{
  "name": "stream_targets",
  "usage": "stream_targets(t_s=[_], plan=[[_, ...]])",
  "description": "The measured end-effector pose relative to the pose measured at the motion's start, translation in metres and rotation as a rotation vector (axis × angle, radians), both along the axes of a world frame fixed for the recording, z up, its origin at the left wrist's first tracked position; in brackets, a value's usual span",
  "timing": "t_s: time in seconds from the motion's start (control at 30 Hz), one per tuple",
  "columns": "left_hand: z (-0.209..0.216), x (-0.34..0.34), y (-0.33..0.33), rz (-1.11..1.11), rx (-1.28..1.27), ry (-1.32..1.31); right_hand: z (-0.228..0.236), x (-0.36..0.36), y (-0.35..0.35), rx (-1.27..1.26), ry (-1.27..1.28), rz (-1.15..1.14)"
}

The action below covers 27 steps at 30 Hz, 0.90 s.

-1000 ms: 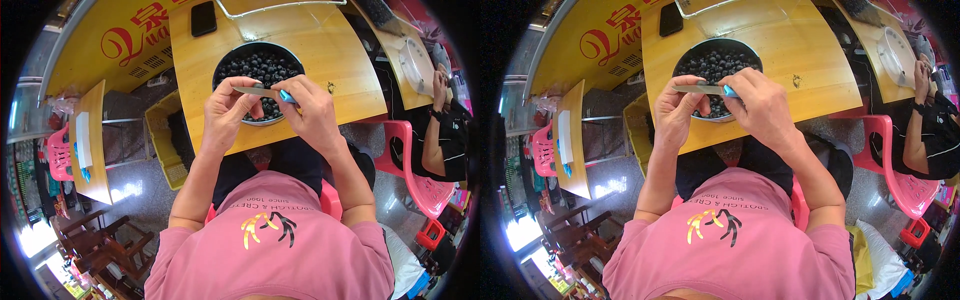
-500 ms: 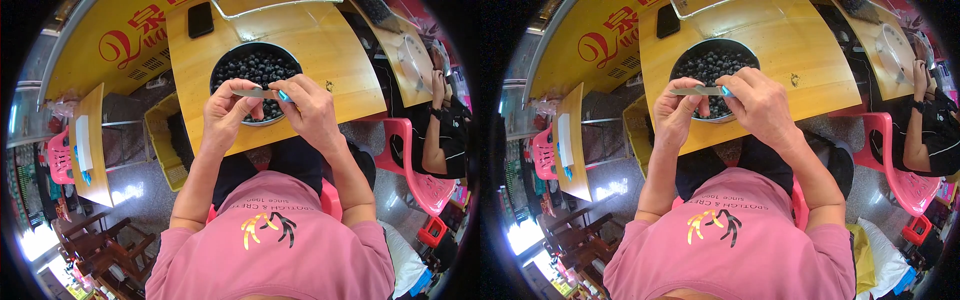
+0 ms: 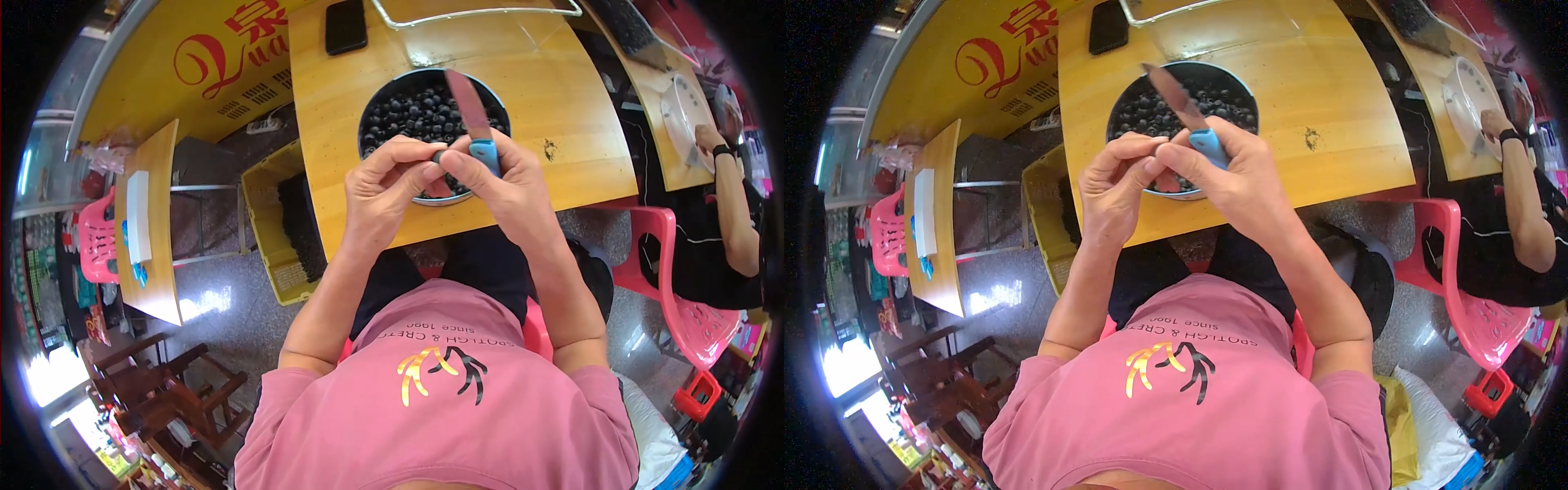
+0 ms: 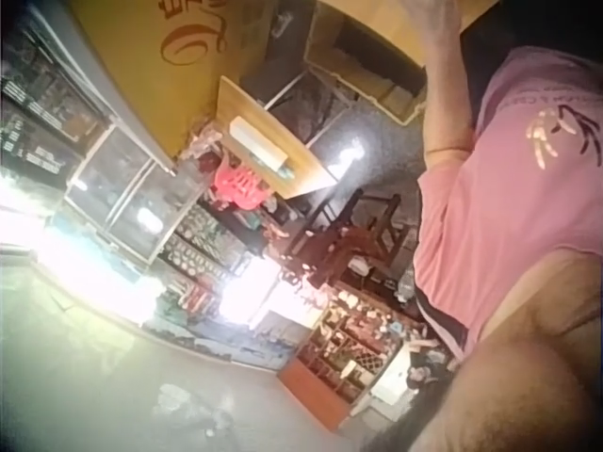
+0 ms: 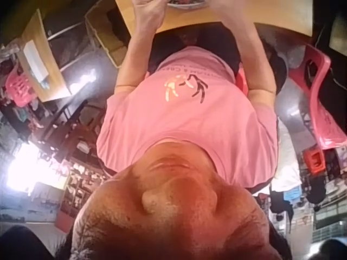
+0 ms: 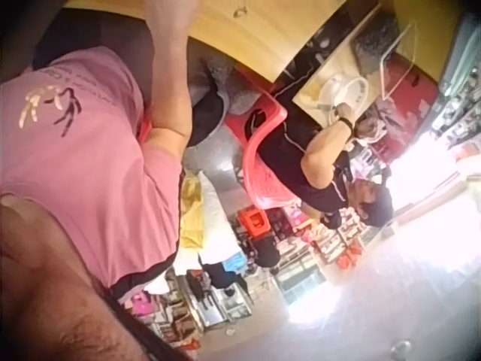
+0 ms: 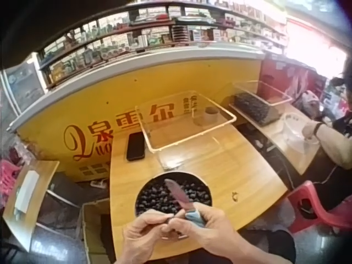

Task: The person is using a small blue-handled knife to trim the stems or blossom ends of small black round fruits.

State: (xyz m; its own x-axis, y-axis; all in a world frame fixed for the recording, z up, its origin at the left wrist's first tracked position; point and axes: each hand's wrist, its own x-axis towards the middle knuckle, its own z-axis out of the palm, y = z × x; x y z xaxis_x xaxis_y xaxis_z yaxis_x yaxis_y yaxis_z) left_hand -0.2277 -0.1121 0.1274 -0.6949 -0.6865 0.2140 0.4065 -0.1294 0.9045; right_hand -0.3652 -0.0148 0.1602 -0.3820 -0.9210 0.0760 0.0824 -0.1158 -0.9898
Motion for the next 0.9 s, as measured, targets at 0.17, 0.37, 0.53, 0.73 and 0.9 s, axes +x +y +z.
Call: stream_targets(t_s=[0.17, 0.37, 0.53, 0.73, 0.9], plan=[[-0.001, 0.016, -0.002, -0.059, -0.067, 0.084, 0.006, 0.007, -0.002, 0.046, -0.256, 0.105], [0.000, 0.077, -0.027, 0.306, -0.204, -0.096, -0.004, -0.006, -0.006, 0.108, -0.154, 0.016], [-0.017, 0.150, -0.066, 0.695, -0.422, -0.643, -0.008, -0.033, 0.002, 0.129, -0.204, -0.110], [0.008, 0.115, -0.060, 0.512, -0.638, -0.669, -0.020, -0.037, 0.003, 0.165, -0.157, -0.137], [0.020, 0.031, -0.049, 0.054, -1.003, -0.518, -0.020, -0.034, 0.003, 0.188, -0.134, -0.167]])
